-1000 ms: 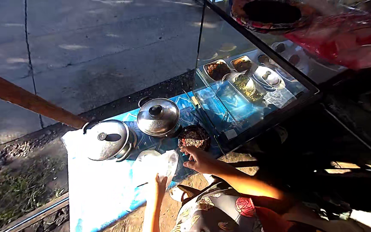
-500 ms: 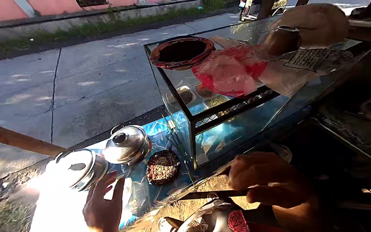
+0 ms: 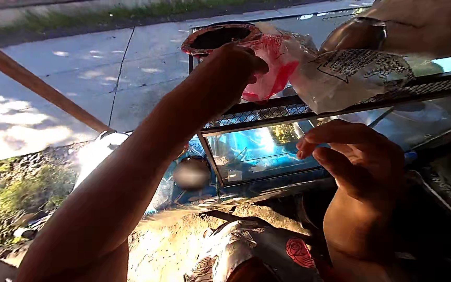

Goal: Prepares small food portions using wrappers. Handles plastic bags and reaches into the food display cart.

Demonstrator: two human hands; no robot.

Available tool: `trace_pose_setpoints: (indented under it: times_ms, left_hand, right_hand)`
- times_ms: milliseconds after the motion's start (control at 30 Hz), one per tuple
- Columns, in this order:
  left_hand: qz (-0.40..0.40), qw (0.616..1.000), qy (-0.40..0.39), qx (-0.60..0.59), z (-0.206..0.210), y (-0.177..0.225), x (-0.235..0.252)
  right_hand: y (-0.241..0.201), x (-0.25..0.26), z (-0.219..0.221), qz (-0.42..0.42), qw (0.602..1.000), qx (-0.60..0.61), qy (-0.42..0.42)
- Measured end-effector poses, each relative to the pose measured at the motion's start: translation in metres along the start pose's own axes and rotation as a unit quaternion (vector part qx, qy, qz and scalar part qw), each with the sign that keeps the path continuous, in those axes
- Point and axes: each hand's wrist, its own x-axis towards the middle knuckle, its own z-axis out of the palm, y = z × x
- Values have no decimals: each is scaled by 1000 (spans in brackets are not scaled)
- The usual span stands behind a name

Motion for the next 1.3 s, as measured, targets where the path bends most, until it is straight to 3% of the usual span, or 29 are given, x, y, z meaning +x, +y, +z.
trace_pose_setpoints:
  times_ms: [100,267,633,900,1067,1167,1300]
  left_hand:
    - [13,1000,5,11,3,-7,5]
    - [6,995,69,-67,2,-9,12]
    - [-60,990,96,-86,8,-4,13]
    - [-48,994,26,-92,-8,0,-2]
    - [-65,982,80,-158,-11,-5,-3]
    - [-70,967,126,-208,-12,-2,-7]
    - [-83,909,230,-337,-19,6,-8]
  right_hand:
    - [-1,-6,-8,13,1000,-7,4]
    - [1,-2,-13,0,999,-34,-19]
    - [19,14,16,-62,987,-146,6]
    - [23,27,36,-94,967,-236,13]
    - [40,40,53,-42,939,-339,-41]
    - [43,45,57,-15,933,-357,-30]
    - [45,49,62,0,915,-403,-31]
